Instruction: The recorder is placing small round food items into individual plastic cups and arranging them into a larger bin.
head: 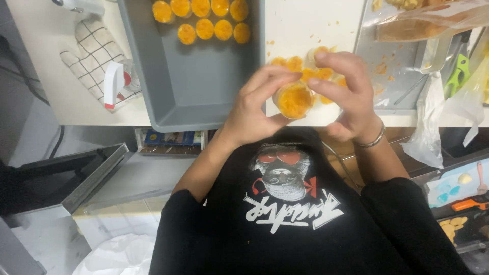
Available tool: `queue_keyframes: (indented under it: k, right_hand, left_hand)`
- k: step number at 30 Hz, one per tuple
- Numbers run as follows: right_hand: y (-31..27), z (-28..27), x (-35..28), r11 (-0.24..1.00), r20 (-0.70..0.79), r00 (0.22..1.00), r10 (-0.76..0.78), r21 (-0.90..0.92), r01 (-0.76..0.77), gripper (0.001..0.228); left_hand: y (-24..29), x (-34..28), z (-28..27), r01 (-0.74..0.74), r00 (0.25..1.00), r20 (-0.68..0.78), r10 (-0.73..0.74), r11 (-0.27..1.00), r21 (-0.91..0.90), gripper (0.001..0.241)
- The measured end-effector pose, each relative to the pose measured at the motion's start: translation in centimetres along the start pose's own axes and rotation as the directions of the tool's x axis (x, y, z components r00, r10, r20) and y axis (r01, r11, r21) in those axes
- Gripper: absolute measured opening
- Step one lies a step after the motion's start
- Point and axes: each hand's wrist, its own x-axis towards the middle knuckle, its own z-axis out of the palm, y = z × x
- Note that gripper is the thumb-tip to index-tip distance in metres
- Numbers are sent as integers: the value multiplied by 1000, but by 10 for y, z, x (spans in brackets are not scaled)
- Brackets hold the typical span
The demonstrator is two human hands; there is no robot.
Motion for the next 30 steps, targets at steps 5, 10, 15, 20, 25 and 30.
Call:
queue_keyframes:
  k: [5, 10, 15, 20, 25, 30]
  right_hand:
    - [2, 6, 4, 997, 56, 998, -12, 76, 7, 66]
    - [3, 6, 6, 996, 31, 995, -91, 17, 91, 63]
    - [11, 11, -4, 986, -67, 997, -47, 154, 57, 69]
    - [49, 12, -22, 989, -316, 945, 88, 143, -45, 58]
    - [96, 55, -58, 882, 11, 882, 470, -39, -470, 39]
    - [113, 114, -54, 898, 294, 897, 330, -390, -203, 62]
  left_hand:
    - [9, 1, -6, 23, 999, 30, -24, 1000, 17, 62]
    - [4, -5, -6, 6, 1000, 24, -6, 1000, 7, 65]
    - [-3, -10, -9, -39, 999, 9, 39, 999, -25, 62]
    - [-17, -16, -41, 139, 976, -188, -111, 980, 139, 57]
    - [-107, -50, -95, 386, 876, -437, -203, 838, 385, 55]
    - [-189, -63, -110, 578, 807, -498, -316, 595, 559, 50]
